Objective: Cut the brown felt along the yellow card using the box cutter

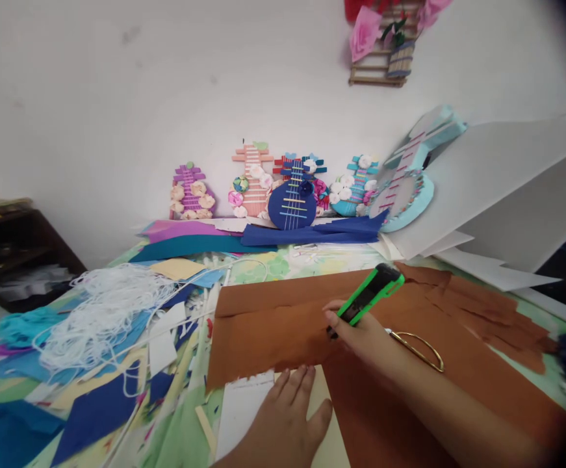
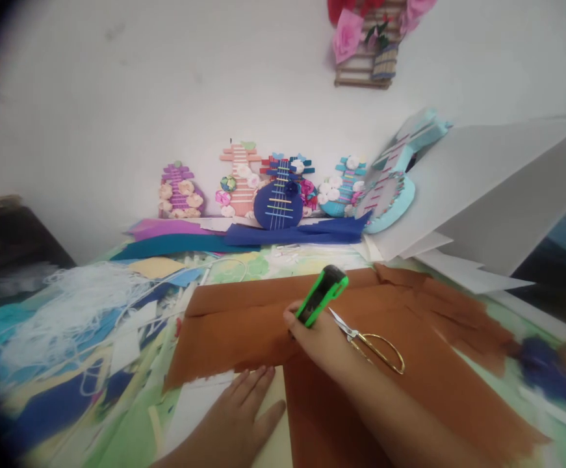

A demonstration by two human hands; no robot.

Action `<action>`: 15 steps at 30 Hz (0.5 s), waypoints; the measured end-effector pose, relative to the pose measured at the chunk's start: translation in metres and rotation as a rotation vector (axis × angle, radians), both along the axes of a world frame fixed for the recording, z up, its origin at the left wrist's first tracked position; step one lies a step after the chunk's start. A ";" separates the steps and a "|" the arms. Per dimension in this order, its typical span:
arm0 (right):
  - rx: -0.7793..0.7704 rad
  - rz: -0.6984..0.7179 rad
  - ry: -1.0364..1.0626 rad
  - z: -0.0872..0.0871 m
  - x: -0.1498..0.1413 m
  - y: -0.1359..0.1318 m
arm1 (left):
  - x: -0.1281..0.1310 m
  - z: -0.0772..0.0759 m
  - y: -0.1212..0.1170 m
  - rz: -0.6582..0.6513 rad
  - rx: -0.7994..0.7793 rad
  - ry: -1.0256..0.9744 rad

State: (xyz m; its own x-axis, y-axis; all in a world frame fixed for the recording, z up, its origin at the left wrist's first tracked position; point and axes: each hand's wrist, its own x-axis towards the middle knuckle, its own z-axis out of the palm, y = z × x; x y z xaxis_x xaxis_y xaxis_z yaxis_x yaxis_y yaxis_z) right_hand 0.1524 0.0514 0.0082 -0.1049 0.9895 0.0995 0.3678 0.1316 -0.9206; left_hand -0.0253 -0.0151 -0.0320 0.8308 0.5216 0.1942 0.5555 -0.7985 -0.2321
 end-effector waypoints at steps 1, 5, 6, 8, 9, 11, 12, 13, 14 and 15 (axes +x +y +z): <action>-0.047 -0.001 -0.001 0.002 -0.001 -0.002 | 0.000 0.000 0.000 0.007 -0.035 -0.001; -0.218 0.055 0.071 0.006 -0.007 -0.014 | 0.000 0.006 -0.002 0.060 -0.226 -0.006; -0.220 0.043 0.076 0.005 -0.008 -0.016 | 0.000 0.009 -0.003 0.070 -0.281 -0.003; -0.166 0.006 0.040 0.001 -0.011 -0.020 | 0.001 0.018 -0.004 0.088 -0.382 0.007; -0.111 -0.010 0.006 -0.003 -0.011 -0.021 | 0.001 0.022 -0.004 0.097 -0.424 0.013; 0.034 -0.020 -0.067 -0.011 -0.010 -0.020 | 0.002 0.028 -0.005 0.109 -0.483 0.022; 0.101 -0.021 -0.095 -0.015 -0.008 -0.020 | 0.002 0.030 -0.006 0.114 -0.502 0.024; 0.152 -0.019 -0.112 -0.019 -0.007 -0.018 | 0.002 0.031 -0.006 0.116 -0.514 0.023; 0.184 -0.012 -0.115 -0.021 -0.006 -0.017 | 0.002 0.031 -0.006 0.120 -0.519 0.019; 0.196 -0.002 -0.105 -0.023 -0.005 -0.016 | 0.002 0.031 -0.006 0.121 -0.521 0.016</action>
